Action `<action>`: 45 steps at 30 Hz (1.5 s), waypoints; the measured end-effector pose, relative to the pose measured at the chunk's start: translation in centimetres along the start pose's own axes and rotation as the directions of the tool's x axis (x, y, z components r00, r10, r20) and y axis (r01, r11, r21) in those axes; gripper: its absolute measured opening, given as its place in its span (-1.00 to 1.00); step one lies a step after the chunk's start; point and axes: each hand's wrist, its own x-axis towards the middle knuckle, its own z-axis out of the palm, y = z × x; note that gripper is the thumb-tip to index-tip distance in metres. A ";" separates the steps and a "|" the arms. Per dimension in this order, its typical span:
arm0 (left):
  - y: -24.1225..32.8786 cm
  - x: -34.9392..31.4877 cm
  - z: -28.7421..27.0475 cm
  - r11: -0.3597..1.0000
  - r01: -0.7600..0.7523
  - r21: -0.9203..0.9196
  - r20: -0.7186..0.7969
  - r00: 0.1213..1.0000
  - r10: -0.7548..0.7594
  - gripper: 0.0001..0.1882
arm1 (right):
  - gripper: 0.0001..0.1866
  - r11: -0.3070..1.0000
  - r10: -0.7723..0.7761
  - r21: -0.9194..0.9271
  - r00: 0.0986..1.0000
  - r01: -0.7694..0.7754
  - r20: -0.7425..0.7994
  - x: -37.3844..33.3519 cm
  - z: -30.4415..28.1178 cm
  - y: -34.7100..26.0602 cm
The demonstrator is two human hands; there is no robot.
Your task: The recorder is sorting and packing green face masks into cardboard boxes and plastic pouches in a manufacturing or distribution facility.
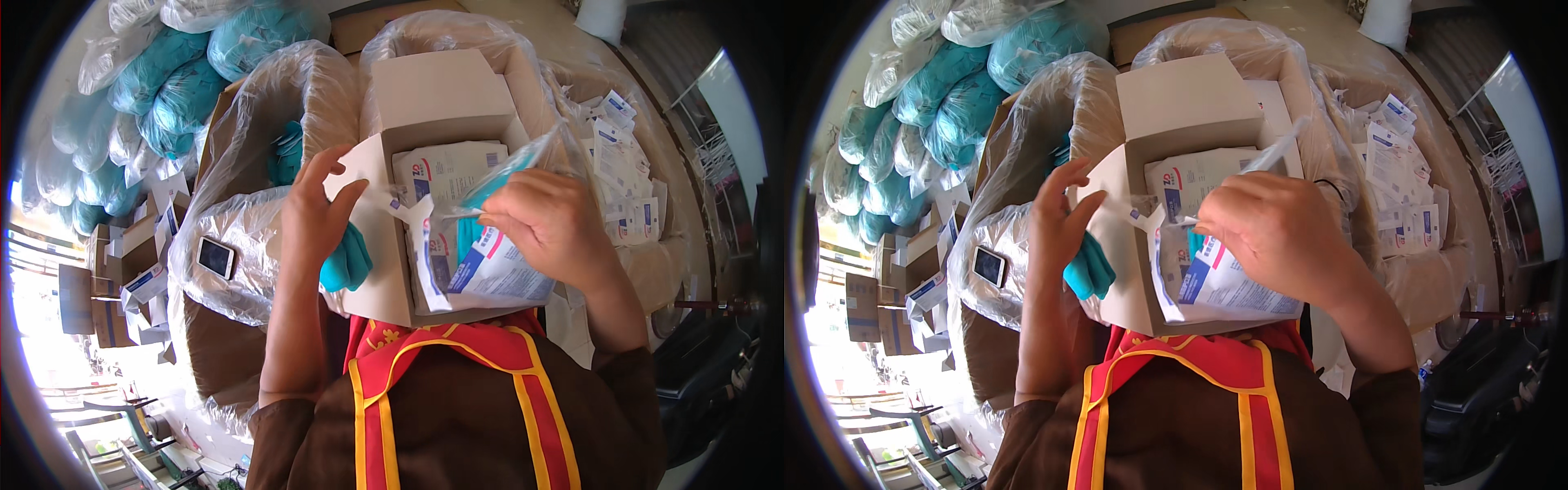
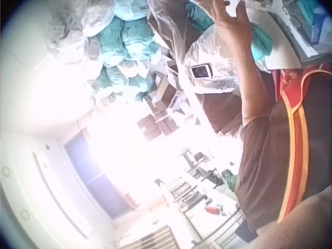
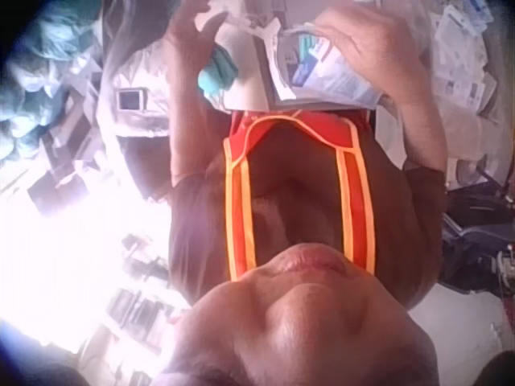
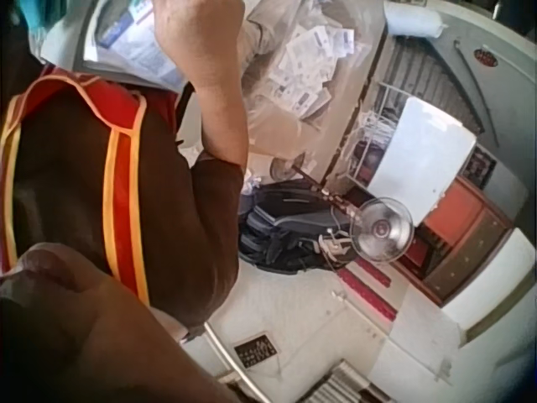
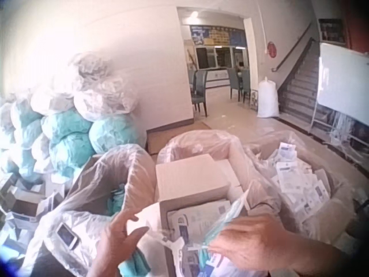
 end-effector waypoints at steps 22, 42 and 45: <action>6.8 -3.8 -1.0 0.980 -0.109 -0.164 0.535 0.825 0.181 -0.71 | -0.93 0.947 0.173 0.272 0.985 -0.173 0.025 0.7 1.1 1.4; 4.6 -4.2 -0.1 0.766 0.420 -0.487 0.639 0.769 -0.016 -0.57 | -0.86 0.987 0.007 0.162 1.000 -0.005 -0.008 0.4 1.7 0.5; 5.0 -4.2 -0.3 0.789 0.441 -0.428 0.676 0.735 -0.044 -0.64 | -0.86 0.985 0.005 0.171 1.000 -0.005 0.000 0.0 2.1 0.4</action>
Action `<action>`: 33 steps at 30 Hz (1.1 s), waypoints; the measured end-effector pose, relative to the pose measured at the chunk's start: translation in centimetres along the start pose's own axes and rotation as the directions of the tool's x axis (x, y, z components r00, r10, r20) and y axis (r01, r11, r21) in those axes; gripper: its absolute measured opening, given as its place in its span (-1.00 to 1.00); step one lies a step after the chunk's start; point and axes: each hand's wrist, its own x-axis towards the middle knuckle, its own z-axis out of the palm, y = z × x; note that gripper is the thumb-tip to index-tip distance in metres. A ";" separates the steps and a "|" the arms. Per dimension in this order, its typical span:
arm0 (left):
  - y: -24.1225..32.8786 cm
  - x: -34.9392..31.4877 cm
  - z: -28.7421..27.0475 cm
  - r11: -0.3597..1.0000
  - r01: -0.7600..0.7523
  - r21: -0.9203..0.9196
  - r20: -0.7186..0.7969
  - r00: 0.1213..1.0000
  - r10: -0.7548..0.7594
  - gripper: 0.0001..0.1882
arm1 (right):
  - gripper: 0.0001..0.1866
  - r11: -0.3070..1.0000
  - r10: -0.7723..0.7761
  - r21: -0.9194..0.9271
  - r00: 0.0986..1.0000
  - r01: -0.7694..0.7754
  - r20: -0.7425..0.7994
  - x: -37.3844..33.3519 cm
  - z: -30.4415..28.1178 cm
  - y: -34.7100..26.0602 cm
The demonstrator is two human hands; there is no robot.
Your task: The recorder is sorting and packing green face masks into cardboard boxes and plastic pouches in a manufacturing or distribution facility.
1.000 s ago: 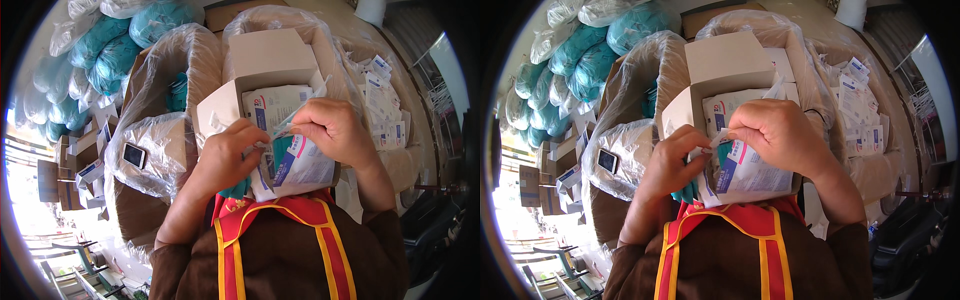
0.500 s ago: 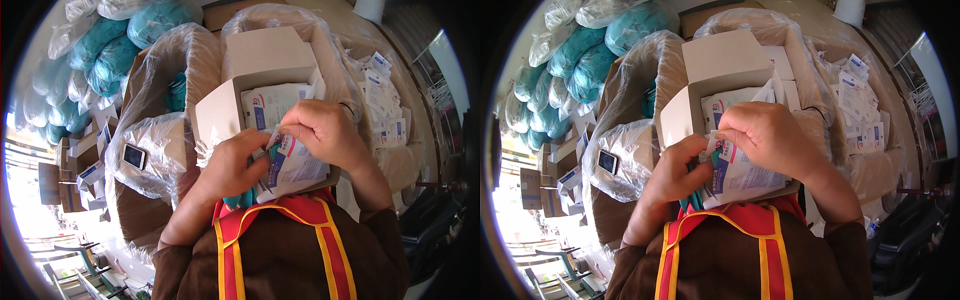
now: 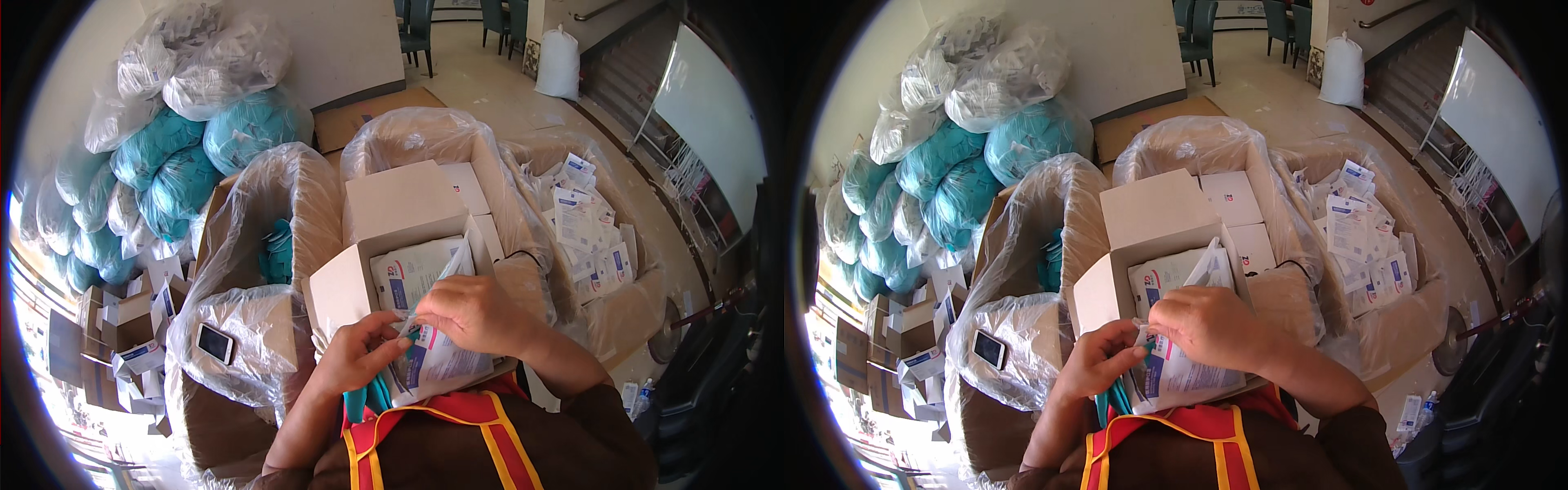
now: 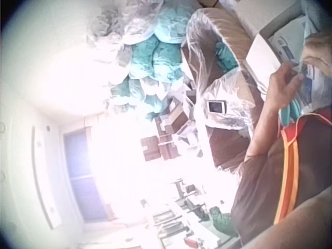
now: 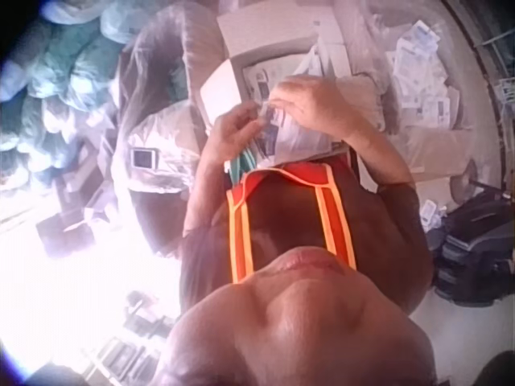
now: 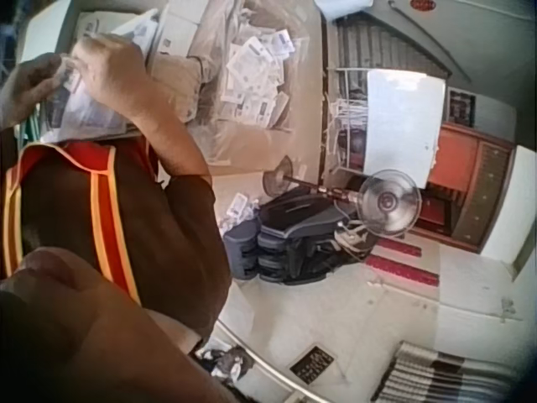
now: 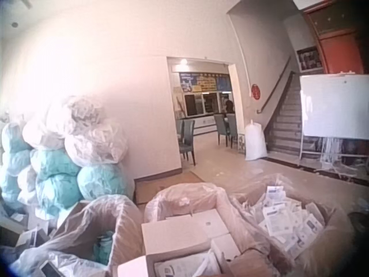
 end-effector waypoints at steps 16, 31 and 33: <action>-1.6 0.7 0.8 0.881 -0.094 0.464 -0.142 0.974 0.179 -0.71 | -0.40 0.988 -0.107 -0.124 0.991 0.096 -0.084 -0.8 -2.0 -1.1; -1.1 1.3 1.2 0.967 -0.046 0.251 -0.041 0.997 0.058 -0.72 | -0.11 0.906 0.360 0.131 0.895 -0.403 0.264 -6.0 -2.7 1.7; -1.7 1.2 1.2 0.982 0.009 0.191 -0.058 0.998 0.002 -0.71 | -0.08 0.902 0.359 0.177 0.912 -0.394 0.198 -6.2 -2.3 2.2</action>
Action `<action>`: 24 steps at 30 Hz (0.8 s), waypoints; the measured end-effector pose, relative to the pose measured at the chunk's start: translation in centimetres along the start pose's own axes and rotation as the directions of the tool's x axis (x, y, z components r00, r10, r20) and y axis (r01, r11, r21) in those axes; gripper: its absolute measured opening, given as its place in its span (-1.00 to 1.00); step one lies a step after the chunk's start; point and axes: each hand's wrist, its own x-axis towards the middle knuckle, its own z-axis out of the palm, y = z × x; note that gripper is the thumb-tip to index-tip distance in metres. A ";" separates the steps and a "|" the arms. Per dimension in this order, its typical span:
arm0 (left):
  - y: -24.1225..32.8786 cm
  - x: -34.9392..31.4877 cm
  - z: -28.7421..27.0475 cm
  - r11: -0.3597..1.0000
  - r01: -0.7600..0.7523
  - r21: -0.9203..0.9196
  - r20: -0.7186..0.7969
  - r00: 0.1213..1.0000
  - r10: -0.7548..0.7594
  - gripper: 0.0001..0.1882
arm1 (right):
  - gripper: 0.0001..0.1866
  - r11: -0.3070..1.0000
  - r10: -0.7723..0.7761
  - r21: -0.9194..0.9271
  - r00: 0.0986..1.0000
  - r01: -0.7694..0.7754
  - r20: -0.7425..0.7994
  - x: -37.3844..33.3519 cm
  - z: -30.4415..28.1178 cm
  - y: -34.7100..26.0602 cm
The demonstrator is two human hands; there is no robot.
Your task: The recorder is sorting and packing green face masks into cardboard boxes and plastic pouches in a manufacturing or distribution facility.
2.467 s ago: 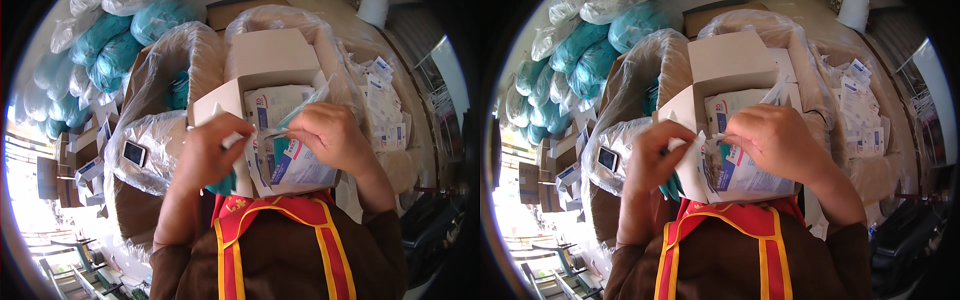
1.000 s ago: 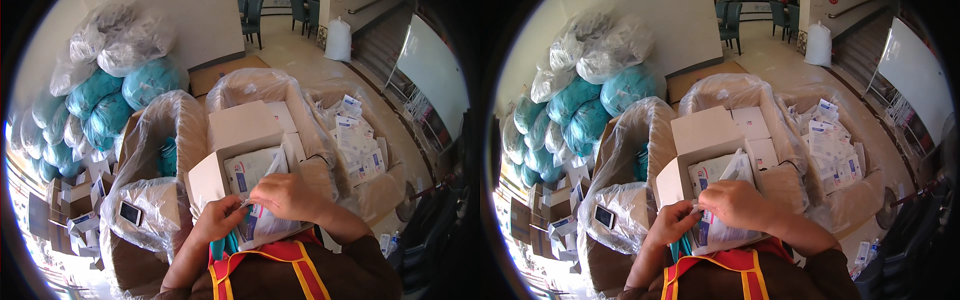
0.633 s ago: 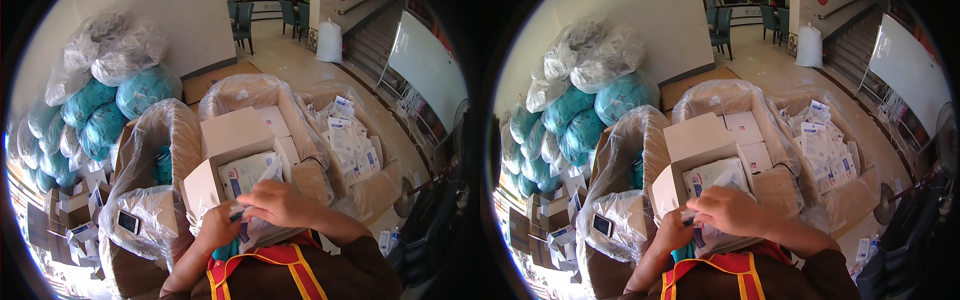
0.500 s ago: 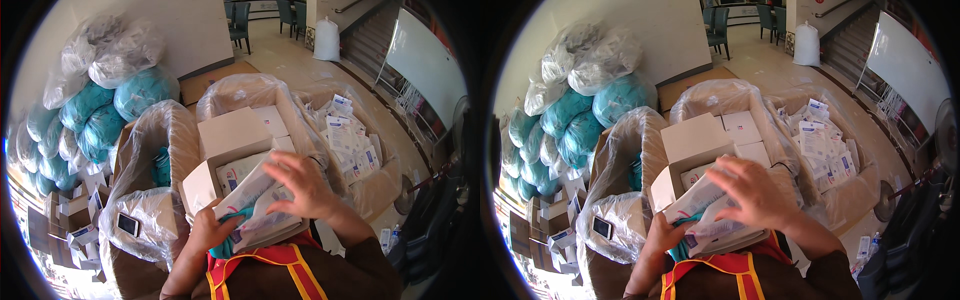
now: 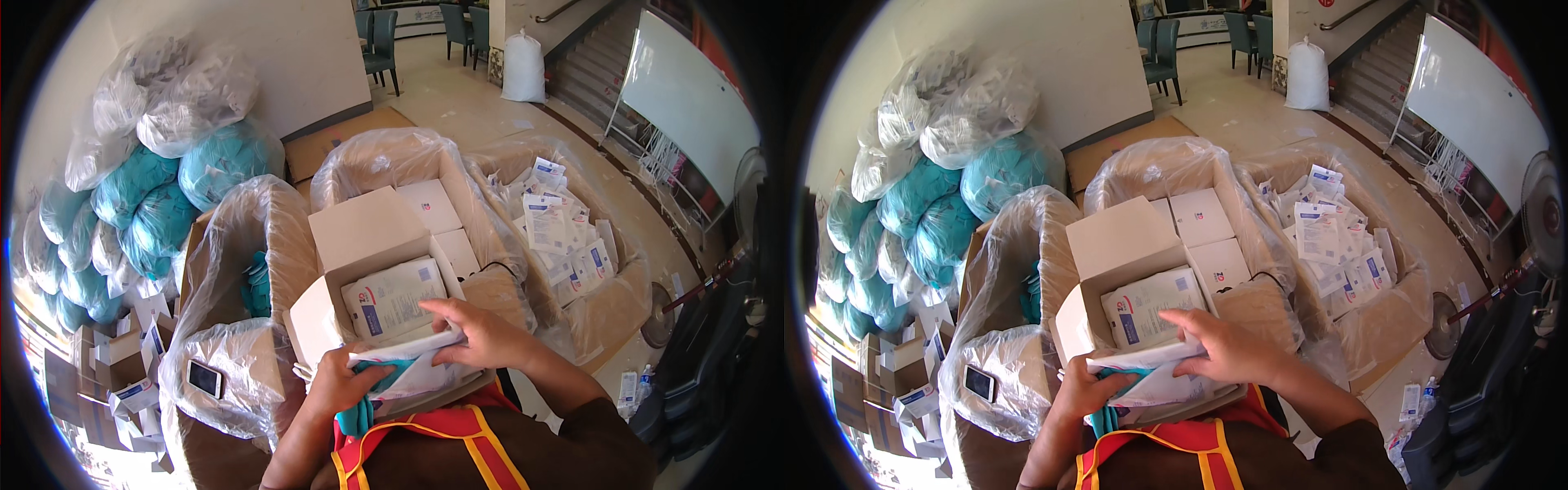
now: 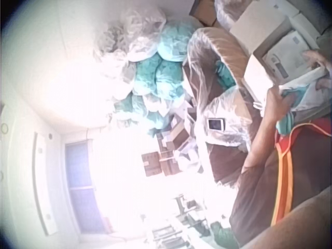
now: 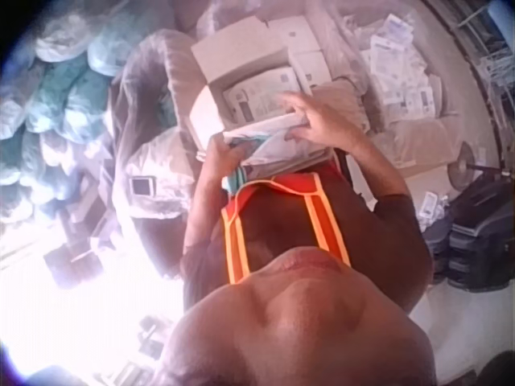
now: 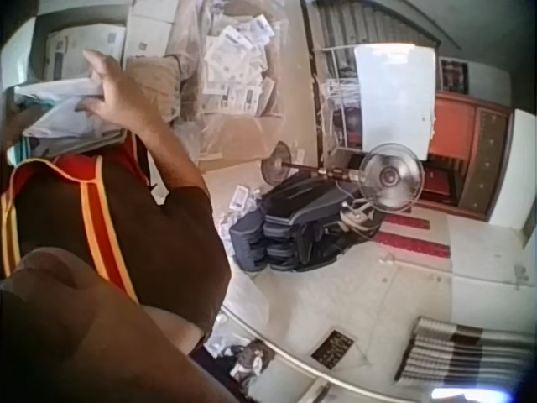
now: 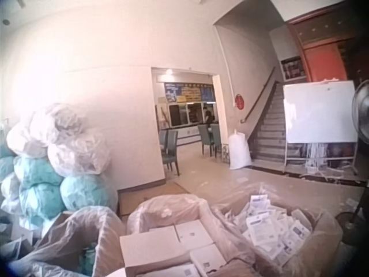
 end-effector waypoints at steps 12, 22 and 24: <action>2.3 0.4 0.1 0.974 -0.057 -0.221 -0.211 0.978 0.009 -0.81 | -0.42 0.994 0.063 0.102 0.977 -0.043 -0.205 -1.0 -0.6 0.0; 3.1 0.7 0.4 0.960 -0.099 -0.262 -0.292 0.956 0.019 -0.74 | -0.73 1.000 0.020 0.000 0.944 -0.021 -0.328 -1.8 -2.6 1.0; 2.5 0.8 -0.5 0.962 -0.152 -0.226 -0.378 0.924 0.057 -0.78 | -0.76 0.984 0.149 0.155 0.894 -0.091 -0.422 -2.8 -3.6 2.9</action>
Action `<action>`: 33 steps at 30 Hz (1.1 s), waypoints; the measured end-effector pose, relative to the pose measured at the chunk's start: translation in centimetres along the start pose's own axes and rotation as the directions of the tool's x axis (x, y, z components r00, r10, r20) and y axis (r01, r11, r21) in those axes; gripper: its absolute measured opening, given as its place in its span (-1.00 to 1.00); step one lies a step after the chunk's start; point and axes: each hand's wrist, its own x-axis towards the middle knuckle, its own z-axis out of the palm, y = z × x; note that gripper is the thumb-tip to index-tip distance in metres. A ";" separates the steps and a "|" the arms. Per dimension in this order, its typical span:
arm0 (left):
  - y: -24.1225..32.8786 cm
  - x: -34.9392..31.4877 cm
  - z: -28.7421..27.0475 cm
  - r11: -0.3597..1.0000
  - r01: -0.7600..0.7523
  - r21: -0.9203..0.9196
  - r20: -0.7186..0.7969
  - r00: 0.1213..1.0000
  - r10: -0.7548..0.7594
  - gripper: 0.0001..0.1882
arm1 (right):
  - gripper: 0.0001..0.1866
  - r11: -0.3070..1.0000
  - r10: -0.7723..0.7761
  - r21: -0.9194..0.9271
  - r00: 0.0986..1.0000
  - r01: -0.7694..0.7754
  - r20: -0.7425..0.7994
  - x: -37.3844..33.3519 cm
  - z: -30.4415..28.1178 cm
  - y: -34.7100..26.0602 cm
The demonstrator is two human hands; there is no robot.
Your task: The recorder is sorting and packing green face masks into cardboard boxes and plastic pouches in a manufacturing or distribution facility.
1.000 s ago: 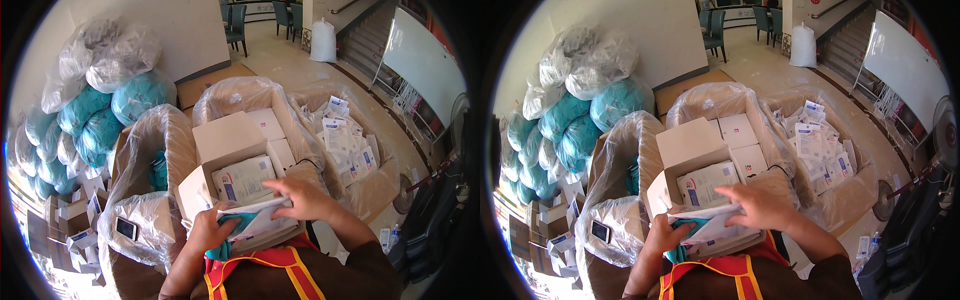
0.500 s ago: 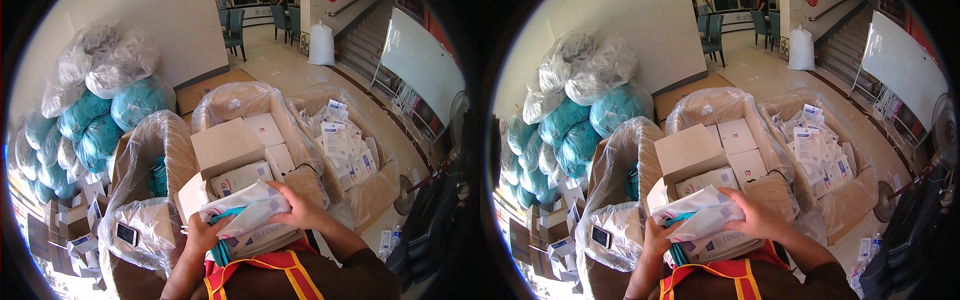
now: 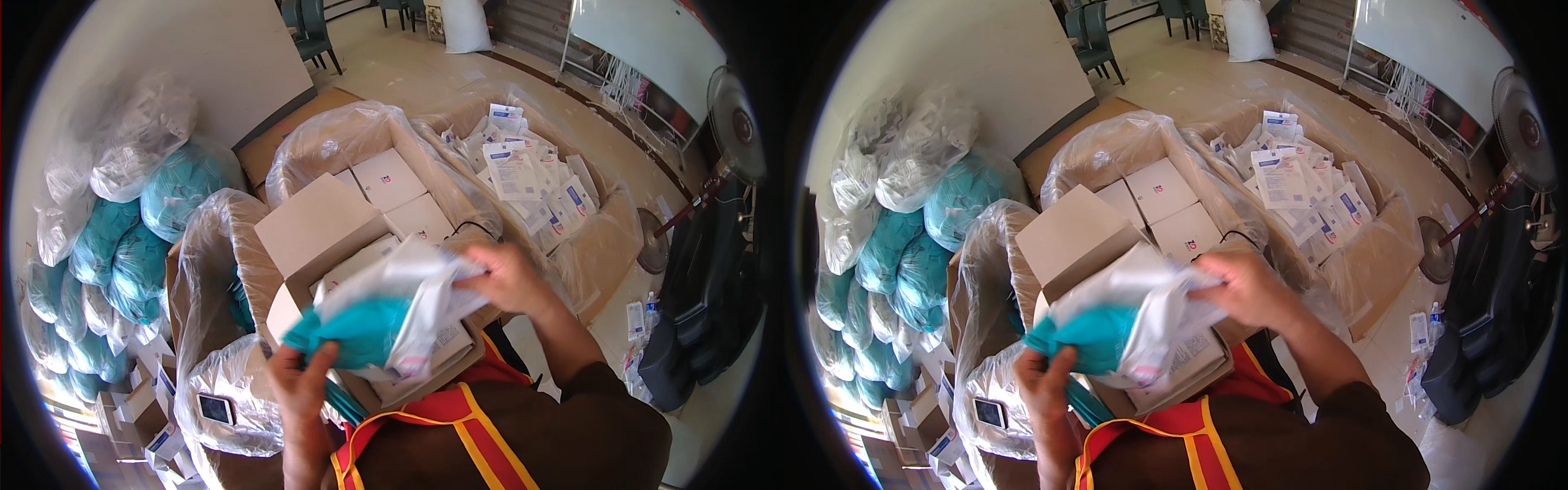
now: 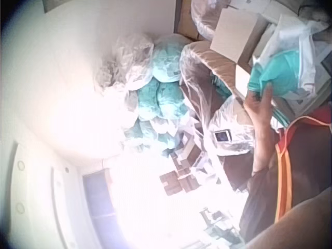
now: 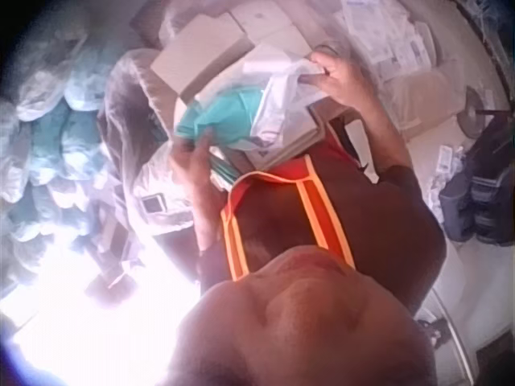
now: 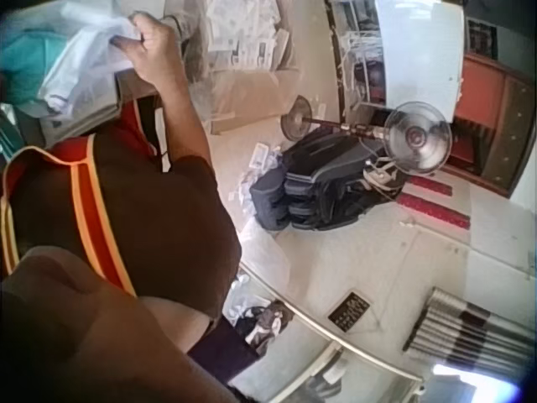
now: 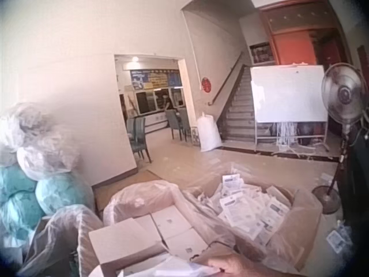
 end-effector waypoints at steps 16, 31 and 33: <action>0.0 3.5 -0.5 0.982 0.065 -0.178 -0.096 0.992 -0.084 -0.75 | -0.32 0.849 0.523 0.378 0.485 -0.368 -0.701 3.7 -20.2 23.2; 0.2 2.7 1.1 0.977 -0.016 -0.215 0.086 0.996 0.035 -0.72 | -0.56 0.751 -0.493 -0.434 0.860 0.497 0.133 7.5 6.9 -5.9; 0.6 2.6 -0.2 0.928 0.007 -0.374 0.041 0.999 0.009 -0.75 | -0.65 0.765 -0.476 -0.410 0.865 0.496 0.159 7.0 6.8 -5.4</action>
